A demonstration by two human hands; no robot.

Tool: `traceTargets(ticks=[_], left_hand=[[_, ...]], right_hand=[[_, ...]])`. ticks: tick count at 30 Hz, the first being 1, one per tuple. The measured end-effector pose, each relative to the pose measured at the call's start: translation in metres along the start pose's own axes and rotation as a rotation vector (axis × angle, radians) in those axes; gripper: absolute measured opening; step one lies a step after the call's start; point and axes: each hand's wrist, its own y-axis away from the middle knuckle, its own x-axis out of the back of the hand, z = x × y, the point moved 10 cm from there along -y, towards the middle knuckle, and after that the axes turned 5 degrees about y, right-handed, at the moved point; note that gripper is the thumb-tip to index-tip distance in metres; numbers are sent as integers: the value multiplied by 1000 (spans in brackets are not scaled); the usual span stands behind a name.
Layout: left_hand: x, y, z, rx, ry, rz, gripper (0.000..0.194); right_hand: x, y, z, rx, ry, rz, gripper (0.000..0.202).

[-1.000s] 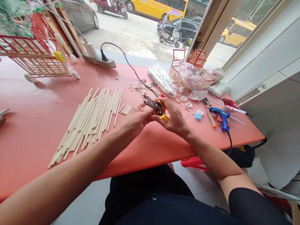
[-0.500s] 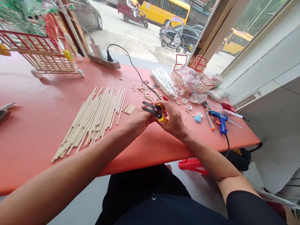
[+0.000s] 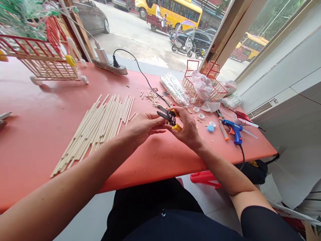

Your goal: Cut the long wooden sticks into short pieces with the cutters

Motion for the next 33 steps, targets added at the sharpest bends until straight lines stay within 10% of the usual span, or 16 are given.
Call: traceTargets(ticks=[33], left_hand=[[-6, -1, 4, -95, 57, -9, 50]], right_hand=[[3, -2, -1, 112, 5, 34, 43]])
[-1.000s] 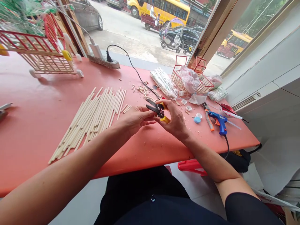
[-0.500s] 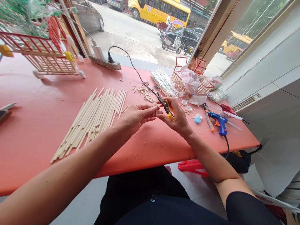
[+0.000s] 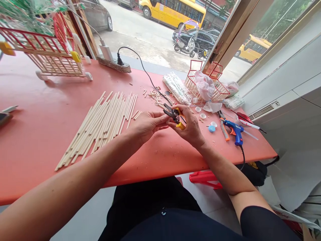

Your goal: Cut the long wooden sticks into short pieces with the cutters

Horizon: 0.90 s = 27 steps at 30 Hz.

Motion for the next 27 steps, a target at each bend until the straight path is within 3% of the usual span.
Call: traceTargets(ticks=[8, 16, 27], left_hand=[[-3, 4, 5, -8, -3, 33, 52], [-3, 8, 10, -11, -20, 50, 52], [-3, 8, 10, -40, -67, 43, 52]], right_hand=[[2, -4, 9, -117, -140, -1, 51], [8, -3, 29, -295, -286, 25, 40], [4, -3, 22, -294, -311, -9, 36]])
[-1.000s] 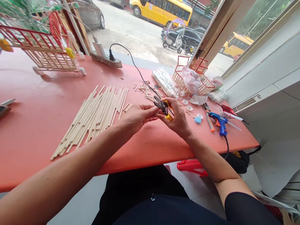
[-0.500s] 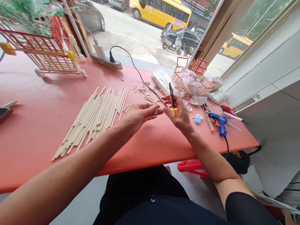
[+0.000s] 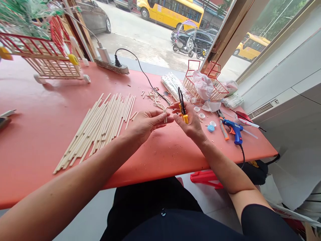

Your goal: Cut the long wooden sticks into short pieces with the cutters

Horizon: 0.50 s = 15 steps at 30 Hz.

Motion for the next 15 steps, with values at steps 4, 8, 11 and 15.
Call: traceTargets(ticks=[4, 8, 11, 15], left_hand=[[0, -1, 1, -14, -42, -6, 50], [1, -2, 3, -63, -74, 0, 49], [-1, -1, 8, -105, -85, -5, 47], [-5, 1, 11, -120, -82, -25, 46]], right_hand=[[-1, 0, 4, 17, -2, -13, 36], [-1, 0, 5, 24, 10, -5, 37], [-2, 0, 3, 29, -11, -7, 38], [-2, 1, 0, 12, -20, -16, 37]])
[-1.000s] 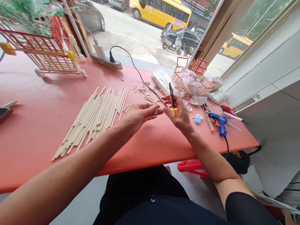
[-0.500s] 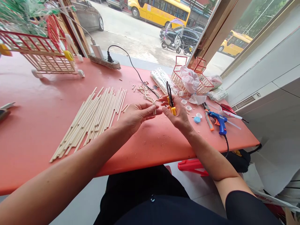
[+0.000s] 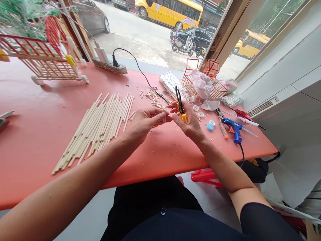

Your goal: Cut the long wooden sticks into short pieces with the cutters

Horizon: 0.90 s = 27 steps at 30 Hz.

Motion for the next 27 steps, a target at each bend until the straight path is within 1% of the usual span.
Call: traceTargets(ticks=[6, 11, 15, 22, 27], left_hand=[[2, 1, 1, 6, -1, 22, 50], [0, 3, 3, 13, -45, 13, 49], [2, 4, 3, 15, -43, 36, 49], [1, 3, 3, 12, -49, 30, 50], [1, 2, 0, 5, -21, 16, 45]], right_hand=[[0, 1, -4, 4, -6, -9, 36], [0, 1, -2, 2, 0, 3, 38], [0, 1, -3, 11, 17, -5, 37], [0, 1, -5, 5, 26, -10, 36], [0, 1, -8, 15, 6, -19, 36]])
